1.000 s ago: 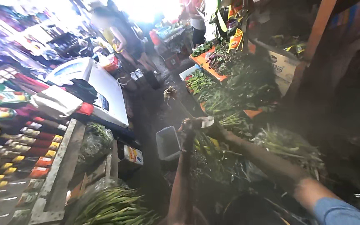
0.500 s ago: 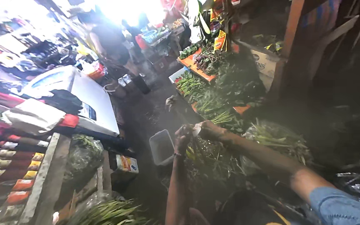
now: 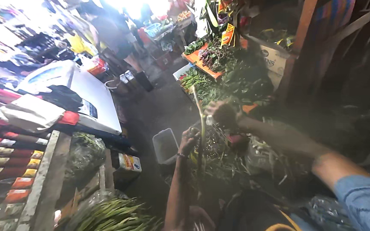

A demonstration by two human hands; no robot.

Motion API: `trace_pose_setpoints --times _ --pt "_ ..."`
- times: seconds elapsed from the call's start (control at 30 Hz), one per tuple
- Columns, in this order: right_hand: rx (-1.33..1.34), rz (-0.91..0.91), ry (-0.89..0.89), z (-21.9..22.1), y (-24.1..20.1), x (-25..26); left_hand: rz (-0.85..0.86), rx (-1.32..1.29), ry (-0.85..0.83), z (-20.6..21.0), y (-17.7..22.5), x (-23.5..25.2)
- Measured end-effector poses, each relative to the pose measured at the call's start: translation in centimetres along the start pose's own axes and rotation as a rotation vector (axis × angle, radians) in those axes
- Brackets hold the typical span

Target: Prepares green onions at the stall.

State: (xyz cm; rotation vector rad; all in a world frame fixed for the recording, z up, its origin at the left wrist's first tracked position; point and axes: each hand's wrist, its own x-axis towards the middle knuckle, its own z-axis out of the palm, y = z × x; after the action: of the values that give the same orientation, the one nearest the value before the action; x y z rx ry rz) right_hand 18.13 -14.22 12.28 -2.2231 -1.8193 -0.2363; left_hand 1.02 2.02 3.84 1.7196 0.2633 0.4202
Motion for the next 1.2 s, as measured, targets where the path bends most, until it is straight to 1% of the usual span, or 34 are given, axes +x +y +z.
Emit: trace_pose_setpoints --times 0.03,0.07,0.13,0.2,0.23,0.27,0.33,0.37,0.43,0.5,0.6,0.63,0.7,0.77,0.87,0.9,0.97,1.03,1.1,1.13,1.2 --pt "-0.040 -0.053 0.082 -0.2 1.8 0.5 0.029 -0.015 -0.018 -0.2 -0.5 -0.4" --pt "-0.076 -0.076 0.098 -1.1 3.5 1.0 0.067 -0.055 -0.025 -0.1 -1.0 -0.7" --pt "-0.139 -0.078 0.105 -2.7 6.2 1.9 0.085 -0.112 -0.035 0.4 -1.0 -0.5" --pt "-0.139 -0.086 0.038 -3.7 7.1 2.0 0.060 -0.121 0.018 1.4 -0.6 0.6" --pt "-0.142 -0.111 0.063 -3.3 7.2 1.9 0.032 -0.124 0.063 1.9 -0.3 1.2" --pt "-0.136 -0.140 0.138 -2.2 7.2 1.6 0.003 -0.121 0.091 2.4 0.1 1.7" --pt "-0.112 -0.172 0.305 0.8 7.1 1.1 -0.028 -0.152 0.078 3.3 1.5 2.8" --pt "-0.072 -0.169 0.311 1.5 6.7 0.6 -0.027 -0.156 0.064 3.7 2.0 3.3" --pt "-0.019 -0.123 0.208 1.4 5.5 -0.3 -0.072 -0.190 0.075 4.4 2.9 3.9" --pt "0.037 -0.084 0.215 0.4 3.9 -0.9 -0.132 -0.264 0.081 4.9 3.7 4.5" --pt "0.085 -0.068 0.393 2.9 3.7 -0.7 -0.199 -0.319 0.052 5.2 4.5 5.3" --pt "0.099 -0.061 0.401 3.2 3.5 -0.7 -0.221 -0.320 0.064 5.4 4.7 5.7" --pt "0.099 -0.045 0.322 2.7 2.5 -0.8 -0.250 -0.312 0.096 5.6 4.9 6.0" --pt "0.003 -0.059 0.262 2.3 1.5 -0.7 -0.238 -0.311 0.115 5.4 4.7 6.0" --pt "-0.163 -0.167 0.287 2.6 2.0 -0.2 -0.190 -0.235 0.112 4.6 4.0 5.6" --pt "-0.176 -0.198 0.259 2.2 2.4 0.1 -0.187 -0.188 0.097 4.3 3.9 5.4" --pt "-0.199 -0.203 0.187 0.6 3.8 0.7 -0.220 -0.103 0.017 3.3 3.4 4.6" --pt "-0.254 -0.173 0.162 -1.6 6.0 1.7 -0.246 -0.076 -0.092 2.3 2.2 3.7" --pt "-0.278 -0.143 0.008 -5.3 7.4 2.3 -0.235 -0.053 -0.176 1.7 1.6 2.6" --pt "-0.296 -0.161 -0.009 -6.3 8.1 2.5 -0.222 -0.044 -0.204 1.5 1.6 2.2" --pt "-0.331 -0.233 0.050 -7.4 9.5 2.6 -0.215 -0.035 -0.235 1.4 2.2 1.5"
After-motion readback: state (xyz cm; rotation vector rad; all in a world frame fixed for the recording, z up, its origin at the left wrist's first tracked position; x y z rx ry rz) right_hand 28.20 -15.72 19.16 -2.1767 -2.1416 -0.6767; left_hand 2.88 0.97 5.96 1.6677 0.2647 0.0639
